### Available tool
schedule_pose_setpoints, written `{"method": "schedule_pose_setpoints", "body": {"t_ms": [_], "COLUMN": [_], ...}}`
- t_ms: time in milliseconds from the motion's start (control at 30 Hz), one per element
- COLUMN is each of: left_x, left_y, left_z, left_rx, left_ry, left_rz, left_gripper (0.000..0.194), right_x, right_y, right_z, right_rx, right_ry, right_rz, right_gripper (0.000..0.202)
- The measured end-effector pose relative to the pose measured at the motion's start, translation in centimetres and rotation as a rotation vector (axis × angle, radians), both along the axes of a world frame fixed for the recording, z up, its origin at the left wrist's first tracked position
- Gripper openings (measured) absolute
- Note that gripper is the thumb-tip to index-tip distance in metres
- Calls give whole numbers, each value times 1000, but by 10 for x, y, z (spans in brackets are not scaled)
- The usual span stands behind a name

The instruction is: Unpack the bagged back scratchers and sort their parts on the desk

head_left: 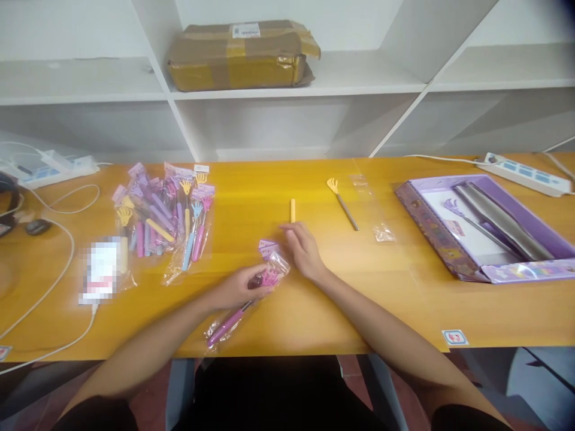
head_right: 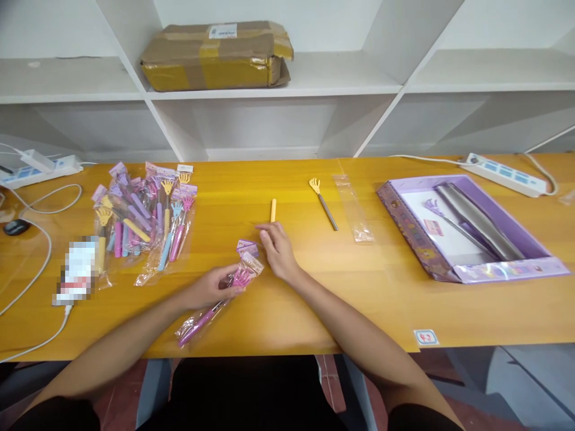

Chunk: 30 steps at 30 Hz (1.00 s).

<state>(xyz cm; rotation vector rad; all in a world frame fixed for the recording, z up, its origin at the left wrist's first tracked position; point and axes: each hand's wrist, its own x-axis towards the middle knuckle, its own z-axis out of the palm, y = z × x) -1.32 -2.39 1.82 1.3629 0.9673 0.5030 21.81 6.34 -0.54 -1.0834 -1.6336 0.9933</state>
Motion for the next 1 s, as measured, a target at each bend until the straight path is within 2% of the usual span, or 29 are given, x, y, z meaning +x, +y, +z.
{"method": "schedule_pose_setpoints", "body": {"t_ms": [67, 133, 167, 200, 267, 333, 400, 467, 567, 633, 700, 800, 833, 900, 1000], "left_x": [0, -1, -1, -2, -5, -6, -6, -6, -5, -4, -5, -6, -6, -6, -5], "left_y": [1, 1, 0, 0, -3, -6, -8, -9, -8, -8, -8, -8, -8, -9, -8], "left_z": [-3, -7, -8, -9, -10, -10, -9, -9, -9, -9, -10, -10, -9, -6, -2], "left_rx": [-37, -68, -86, -111, -164, -190, -188, -158, -116, -73, -10, 42, 44, 44, 52], "left_ry": [-82, -143, -171, -200, -255, -257, -202, -167, -171, -130, -75, -26, -14, 11, 41], "left_rz": [70, 109, 110, 91, 5, -98, -161, -169, -139, -114, -108, -122, -128, -143, -172], "left_gripper": [61, 63, 63, 62, 58, 54, 50, 49, 53, 56, 57, 55, 54, 52, 49], "right_x": [7, 14, 16, 17, 16, 15, 16, 21, 33, 40, 42, 41, 42, 55, 105], "right_y": [-4, -8, -11, -14, -19, -23, -24, -21, -12, -8, -9, -19, -21, -16, 12], "right_z": [6, 16, 22, 30, 52, 77, 103, 127, 150, 156, 152, 138, 133, 130, 144], "right_rx": [-125, -257, -290, -292, -199, -11, 202, 358, 377, 306, 220, 25, -12, 19, 184], "right_ry": [93, 102, 81, 69, 103, 105, 14, -18, 128, 227, 310, 257, 236, 303, 547], "right_rz": [144, 345, 404, 401, 211, 27, -3, -34, -188, -204, -168, 21, 44, -56, -364], "right_gripper": [64, 61, 56, 51, 46, 42, 35, 29, 25, 28, 34, 39, 39, 39, 31]}}
